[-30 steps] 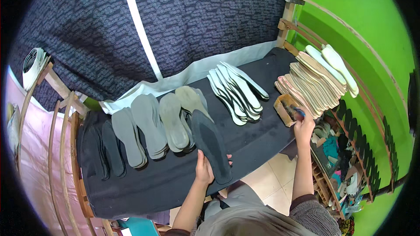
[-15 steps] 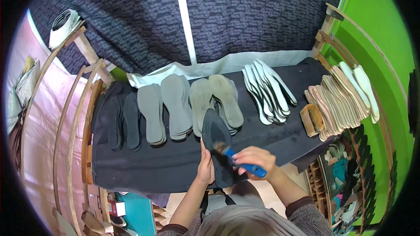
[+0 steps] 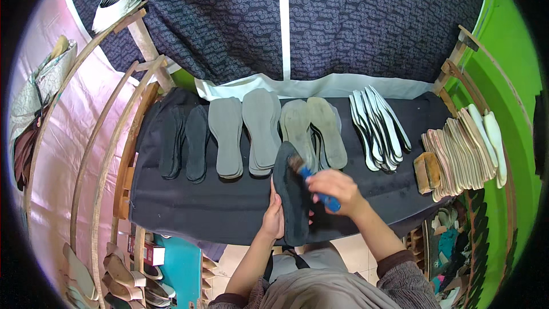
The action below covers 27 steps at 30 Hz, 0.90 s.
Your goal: The person applies adhesive to shoe insoles using a brush, then places the insoles on a rack to dry.
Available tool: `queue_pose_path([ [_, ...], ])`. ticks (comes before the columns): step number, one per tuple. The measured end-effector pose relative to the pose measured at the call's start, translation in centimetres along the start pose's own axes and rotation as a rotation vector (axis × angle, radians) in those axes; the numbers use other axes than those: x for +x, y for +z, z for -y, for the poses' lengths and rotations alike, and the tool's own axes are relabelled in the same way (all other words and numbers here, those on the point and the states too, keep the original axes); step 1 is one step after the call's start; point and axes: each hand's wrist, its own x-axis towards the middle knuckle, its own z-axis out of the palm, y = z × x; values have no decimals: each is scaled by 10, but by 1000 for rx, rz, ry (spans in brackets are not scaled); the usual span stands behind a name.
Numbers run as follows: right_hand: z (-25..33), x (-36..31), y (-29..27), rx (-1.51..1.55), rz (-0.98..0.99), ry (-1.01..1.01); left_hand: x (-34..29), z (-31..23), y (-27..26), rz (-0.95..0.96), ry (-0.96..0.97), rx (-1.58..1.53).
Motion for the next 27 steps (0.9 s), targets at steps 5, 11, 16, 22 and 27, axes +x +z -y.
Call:
queue_pose_path([
  [5,3,5,0,172,128,45,0,-4,15,-63,21,84],
  [11,-6,11,3,63,24,78,-1,-6,12,-3,-11,112],
  [16,-2,13,3,148,68,69,-1,-5,10,8,-2,98],
  [22,7,10,1,231,209,57,-4,-2,8,-36,5,86],
  [27,-1,14,4,-30,33,110,-3,-4,10,-31,8,92],
])
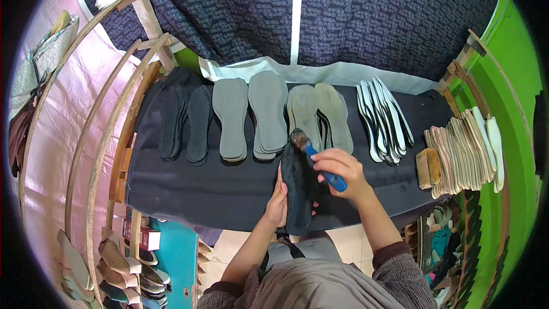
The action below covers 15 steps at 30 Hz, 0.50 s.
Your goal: The person applies adhesive to shoe insoles using a brush, then places the insoles on a rack to dry.
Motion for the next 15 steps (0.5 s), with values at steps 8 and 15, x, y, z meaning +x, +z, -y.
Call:
queue_pose_path([
  [8,1,3,-5,58,-49,-32,0,-2,1,2,-5,42],
  [15,4,3,-14,137,19,14,-2,2,3,16,21,90],
])
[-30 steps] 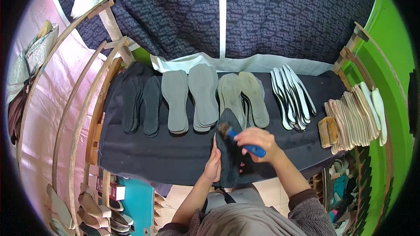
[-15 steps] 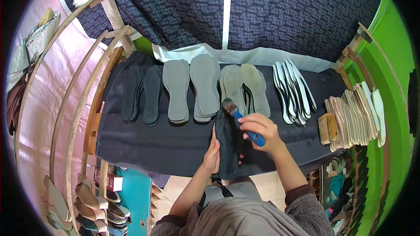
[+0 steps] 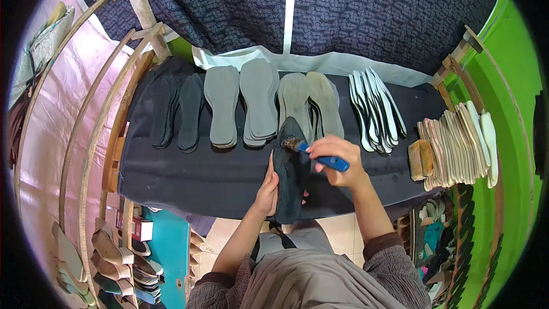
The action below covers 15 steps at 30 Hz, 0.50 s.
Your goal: The person applies adhesive to shoe insoles using a brush, then places the insoles on a rack to dry.
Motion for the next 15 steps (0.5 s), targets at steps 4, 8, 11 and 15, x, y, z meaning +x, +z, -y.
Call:
queue_pose_path([
  [4,0,5,8,-174,-239,61,0,-1,2,16,20,11],
  [8,2,-2,9,-12,-39,1,-1,1,2,17,68,-30],
  [11,0,2,9,20,-133,10,1,-2,5,0,35,-9],
  [15,-2,1,12,-94,-155,-11,1,-3,5,25,55,10],
])
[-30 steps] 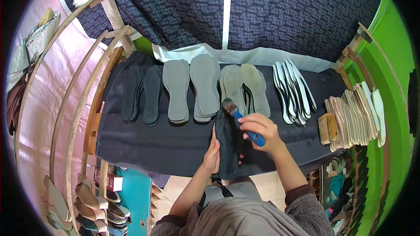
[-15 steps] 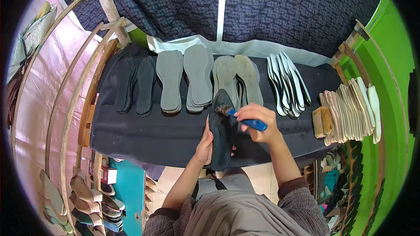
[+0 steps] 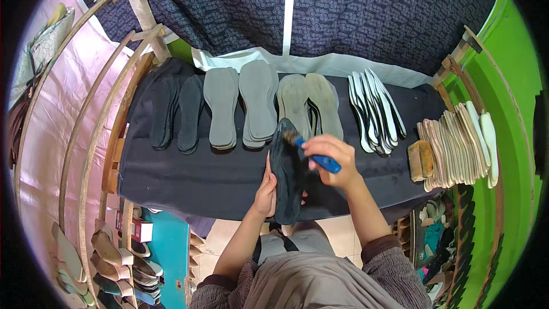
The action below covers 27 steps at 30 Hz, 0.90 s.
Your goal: The person applies adhesive to shoe insoles using a brush, then places the insoles on a rack to dry.
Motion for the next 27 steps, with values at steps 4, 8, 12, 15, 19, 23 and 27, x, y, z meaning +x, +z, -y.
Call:
queue_pose_path([
  [4,4,2,-5,124,6,41,-1,1,-1,-27,-12,-26],
  [8,0,6,3,-106,-115,56,-2,1,0,-27,-17,-14],
  [12,5,2,-2,44,-29,36,-2,3,-2,-7,-4,-17],
  [15,4,7,1,64,-68,14,0,4,-3,4,1,-25],
  [19,3,6,3,-72,-68,38,0,3,-2,5,9,-29],
  [23,3,6,1,135,41,49,0,5,-5,-5,18,-59],
  [27,2,10,5,-65,-78,55,1,4,-3,26,17,-49],
])
